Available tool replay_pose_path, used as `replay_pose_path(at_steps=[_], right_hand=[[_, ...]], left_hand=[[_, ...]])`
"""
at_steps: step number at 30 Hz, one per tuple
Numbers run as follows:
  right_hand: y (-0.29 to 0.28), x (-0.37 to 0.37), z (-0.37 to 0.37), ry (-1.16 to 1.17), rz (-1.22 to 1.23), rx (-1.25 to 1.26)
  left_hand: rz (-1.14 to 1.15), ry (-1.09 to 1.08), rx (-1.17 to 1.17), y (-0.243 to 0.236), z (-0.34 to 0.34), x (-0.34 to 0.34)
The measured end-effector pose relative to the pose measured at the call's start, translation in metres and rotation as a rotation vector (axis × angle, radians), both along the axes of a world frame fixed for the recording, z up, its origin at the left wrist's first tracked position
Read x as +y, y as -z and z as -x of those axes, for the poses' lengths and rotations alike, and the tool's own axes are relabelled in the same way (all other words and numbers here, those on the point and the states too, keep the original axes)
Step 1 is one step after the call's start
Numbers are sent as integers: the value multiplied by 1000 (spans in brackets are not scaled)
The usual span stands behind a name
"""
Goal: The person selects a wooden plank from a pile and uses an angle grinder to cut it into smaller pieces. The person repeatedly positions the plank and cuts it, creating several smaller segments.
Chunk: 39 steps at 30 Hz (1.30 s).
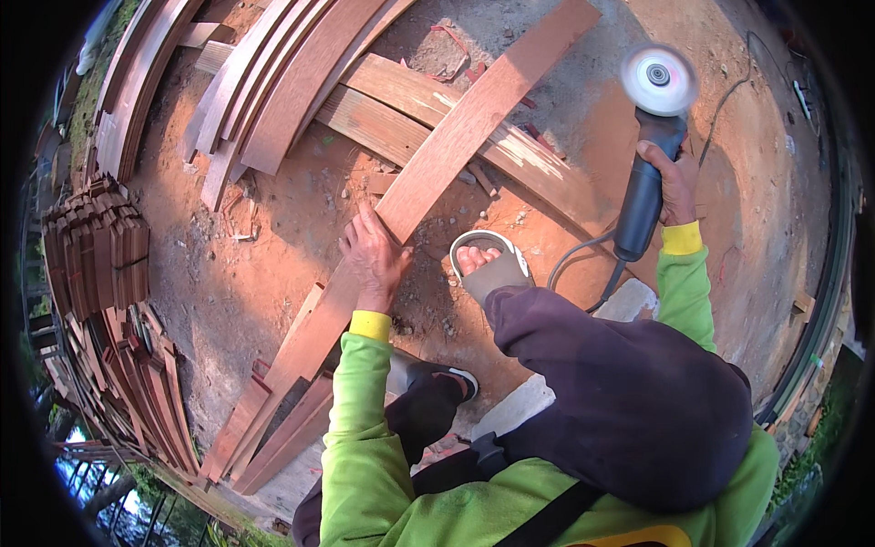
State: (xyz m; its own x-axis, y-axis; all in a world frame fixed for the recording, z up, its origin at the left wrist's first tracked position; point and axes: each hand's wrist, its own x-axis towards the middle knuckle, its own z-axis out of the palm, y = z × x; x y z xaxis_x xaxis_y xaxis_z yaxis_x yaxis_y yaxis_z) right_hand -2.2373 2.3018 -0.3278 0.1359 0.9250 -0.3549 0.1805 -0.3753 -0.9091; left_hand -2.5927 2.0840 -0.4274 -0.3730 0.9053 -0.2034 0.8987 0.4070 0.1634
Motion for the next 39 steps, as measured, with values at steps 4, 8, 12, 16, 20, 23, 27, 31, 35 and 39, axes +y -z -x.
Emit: replay_pose_path(at_steps=[4,8,12,16,20,23,27,31,35,39], right_hand=[[-2,-1,1,-19,51,-37],[1,-5,8,-22,66,-29],[4,-4,3,-49,45,-29],[-1,-3,6,-75,78,-78],[-5,-6,13,-74,29,-61],[-4,-6,21,-81,-7,-60],[-6,-4,18,-117,-17,-116],[-13,-7,22,-145,-5,-114],[-14,-7,32,-219,25,-153],[-13,-5,31,-267,9,-227]], left_hand=[[-104,-40,-15,5,7,-21],[-100,-31,-41,5,14,-28],[-105,-43,-57,2,16,-42],[-149,-40,18,9,19,-69],[-229,-4,-29,16,24,-78],[-246,12,-13,27,31,-94],[-189,-6,-29,19,25,-95],[-191,0,-52,6,-6,-44],[-287,53,-63,16,-28,18],[-233,55,-97,10,-40,43]])
